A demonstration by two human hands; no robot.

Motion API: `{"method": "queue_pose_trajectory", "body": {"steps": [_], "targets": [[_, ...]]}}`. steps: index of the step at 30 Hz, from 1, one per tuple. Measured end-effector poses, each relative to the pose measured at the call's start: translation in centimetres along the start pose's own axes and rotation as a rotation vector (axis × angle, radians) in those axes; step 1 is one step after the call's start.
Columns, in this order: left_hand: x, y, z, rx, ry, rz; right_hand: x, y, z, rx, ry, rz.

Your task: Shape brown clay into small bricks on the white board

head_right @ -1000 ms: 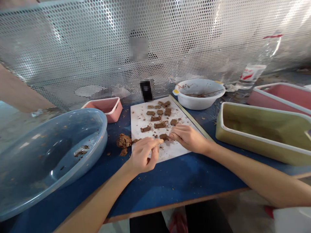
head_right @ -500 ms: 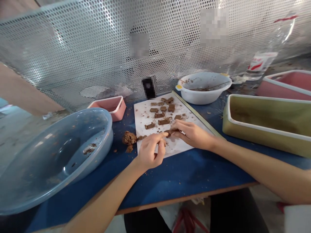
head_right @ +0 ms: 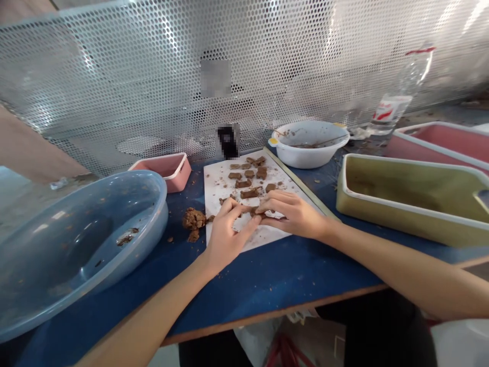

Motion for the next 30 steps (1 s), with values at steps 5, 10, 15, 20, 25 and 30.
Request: {"method": "queue_pose_trajectory", "body": {"steps": [5, 10, 15, 20, 25, 30], "targets": [[-0.3, 0.6, -0.6, 0.16, -0.065, -0.076, -0.2, 0.0, -0.4, 0.063, -0.024, -0.03], [-0.5, 0.5, -1.1, 0.207, -0.119, -0.062, -0.3, 0.1, -0.1, 0.033, 0.01, -0.049], [-0.6, 0.3, -1.4, 0.222, -0.152, -0.053, -0.4, 0.1, 0.0, 0.025, -0.028, -0.041], [-0.6, 0.1, -1.1, 0.243, -0.131, -0.023, -0.7, -0.1, -0.3, 0.02, -0.045, -0.02], [-0.6, 0.2, -1.4, 0.259, -0.148, -0.036, -0.5, -0.1, -0.5, 0.07, -0.079, -0.009], [-0.7, 0.5, -2.4, 0.332, -0.193, -0.033, 0.2, 0.1, -0.5, 0.095, -0.081, 0.001]]}}
Point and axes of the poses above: each hand's wrist, its own x-axis away from the middle knuckle, its own y-axis out of the palm, z = x × y, the point moved 7 cm from there along -x, towards the middle knuckle, and after that the axes turned 6 degrees about -y, right-handed, at the moved point
